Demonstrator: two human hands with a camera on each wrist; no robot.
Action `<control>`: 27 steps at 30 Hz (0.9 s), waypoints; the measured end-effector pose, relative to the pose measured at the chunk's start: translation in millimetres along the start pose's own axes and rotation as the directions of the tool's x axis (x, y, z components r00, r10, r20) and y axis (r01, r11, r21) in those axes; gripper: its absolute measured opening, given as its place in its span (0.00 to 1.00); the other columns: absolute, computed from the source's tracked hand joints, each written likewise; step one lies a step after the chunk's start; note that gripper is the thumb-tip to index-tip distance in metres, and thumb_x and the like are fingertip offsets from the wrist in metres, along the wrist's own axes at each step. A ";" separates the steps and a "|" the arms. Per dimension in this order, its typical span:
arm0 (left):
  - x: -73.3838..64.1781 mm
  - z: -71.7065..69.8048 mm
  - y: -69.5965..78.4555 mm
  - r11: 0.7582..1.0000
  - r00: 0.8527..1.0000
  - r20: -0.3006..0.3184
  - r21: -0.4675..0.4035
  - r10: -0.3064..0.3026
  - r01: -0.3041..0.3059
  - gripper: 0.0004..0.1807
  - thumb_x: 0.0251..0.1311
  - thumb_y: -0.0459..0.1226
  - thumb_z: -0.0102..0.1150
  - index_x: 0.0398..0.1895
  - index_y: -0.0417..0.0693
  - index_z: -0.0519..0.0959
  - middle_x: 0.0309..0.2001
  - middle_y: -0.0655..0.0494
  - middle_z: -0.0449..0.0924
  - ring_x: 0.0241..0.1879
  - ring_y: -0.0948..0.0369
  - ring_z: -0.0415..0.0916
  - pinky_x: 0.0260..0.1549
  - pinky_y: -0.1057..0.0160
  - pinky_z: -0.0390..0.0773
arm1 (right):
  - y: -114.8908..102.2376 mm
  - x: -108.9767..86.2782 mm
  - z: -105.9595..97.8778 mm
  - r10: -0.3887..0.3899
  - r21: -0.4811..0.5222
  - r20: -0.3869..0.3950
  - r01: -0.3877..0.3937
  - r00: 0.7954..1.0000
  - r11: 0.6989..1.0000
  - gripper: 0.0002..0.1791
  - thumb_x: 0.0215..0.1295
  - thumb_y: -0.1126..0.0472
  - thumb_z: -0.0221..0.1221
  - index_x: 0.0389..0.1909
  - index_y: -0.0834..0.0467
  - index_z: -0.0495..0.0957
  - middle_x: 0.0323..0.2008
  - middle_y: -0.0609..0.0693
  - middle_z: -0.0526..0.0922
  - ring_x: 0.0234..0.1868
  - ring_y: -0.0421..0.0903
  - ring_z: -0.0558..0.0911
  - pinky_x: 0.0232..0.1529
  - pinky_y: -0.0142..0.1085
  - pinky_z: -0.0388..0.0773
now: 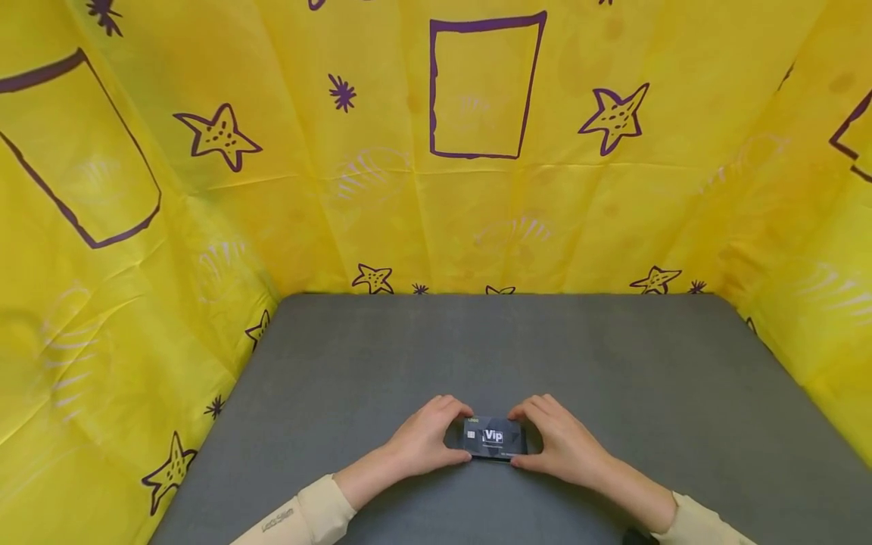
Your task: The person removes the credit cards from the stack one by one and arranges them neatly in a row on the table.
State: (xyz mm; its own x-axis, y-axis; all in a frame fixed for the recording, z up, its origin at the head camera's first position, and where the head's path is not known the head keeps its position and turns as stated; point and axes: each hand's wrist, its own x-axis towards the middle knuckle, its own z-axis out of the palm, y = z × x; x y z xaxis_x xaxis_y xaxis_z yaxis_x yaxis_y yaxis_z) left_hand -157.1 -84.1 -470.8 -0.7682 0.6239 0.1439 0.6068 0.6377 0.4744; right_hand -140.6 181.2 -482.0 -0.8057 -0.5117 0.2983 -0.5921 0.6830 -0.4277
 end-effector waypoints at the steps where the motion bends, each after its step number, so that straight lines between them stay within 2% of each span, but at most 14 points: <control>1: -0.4 -2.0 -1.5 1.000 1.000 -0.004 0.001 -0.001 0.001 0.28 0.45 0.45 0.77 0.50 0.50 0.78 0.45 0.60 0.77 0.46 0.64 0.72 0.46 0.64 0.75 | -1.0 2.8 0.3 0.006 0.003 0.007 -0.006 1.000 1.000 0.31 0.39 0.46 0.78 0.46 0.48 0.78 0.43 0.37 0.76 0.44 0.36 0.71 0.45 0.37 0.74; 5: -1.2 -11.3 -8.4 1.000 1.000 -0.023 0.007 -0.013 0.013 0.28 0.45 0.43 0.77 0.51 0.49 0.77 0.45 0.59 0.77 0.46 0.63 0.72 0.47 0.62 0.75 | -4.3 17.3 2.4 0.017 0.007 0.017 -0.017 1.000 1.000 0.30 0.41 0.46 0.77 0.46 0.48 0.78 0.43 0.38 0.76 0.44 0.37 0.71 0.45 0.38 0.74; 12: 1.4 -27.0 -26.6 0.999 0.997 -0.067 0.026 -0.039 0.041 0.28 0.46 0.41 0.77 0.52 0.47 0.77 0.46 0.56 0.77 0.47 0.60 0.72 0.48 0.58 0.75 | -6.3 48.3 10.3 -0.021 -0.025 -0.010 0.021 1.000 0.999 0.30 0.42 0.48 0.77 0.47 0.50 0.77 0.43 0.41 0.77 0.45 0.40 0.72 0.46 0.39 0.74; 17: 1.9 -38.4 -45.6 0.998 0.994 -0.095 0.012 -0.053 0.054 0.28 0.47 0.39 0.77 0.53 0.45 0.76 0.47 0.55 0.76 0.48 0.58 0.72 0.49 0.56 0.75 | -8.7 74.0 18.0 -0.023 -0.023 -0.005 0.023 1.000 0.999 0.29 0.43 0.48 0.76 0.47 0.51 0.77 0.43 0.41 0.77 0.45 0.41 0.72 0.47 0.39 0.74; 27: 3.0 -58.2 -84.0 0.991 0.988 -0.090 -0.043 -0.127 0.124 0.29 0.48 0.37 0.75 0.56 0.42 0.76 0.49 0.52 0.77 0.50 0.55 0.71 0.52 0.53 0.73 | -9.6 120.1 37.9 -0.025 -0.016 0.015 0.025 1.000 1.000 0.30 0.45 0.49 0.76 0.49 0.53 0.78 0.44 0.46 0.78 0.46 0.45 0.72 0.49 0.41 0.73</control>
State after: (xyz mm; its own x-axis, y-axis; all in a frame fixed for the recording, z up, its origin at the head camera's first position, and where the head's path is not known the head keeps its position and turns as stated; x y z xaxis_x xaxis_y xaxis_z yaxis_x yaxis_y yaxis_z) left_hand -222.3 -162.1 -459.7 -0.8543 0.4947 0.1595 0.4978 0.6903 0.5251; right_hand -231.2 93.4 -474.4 -0.7904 -0.5364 0.2958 -0.6123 0.6783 -0.4061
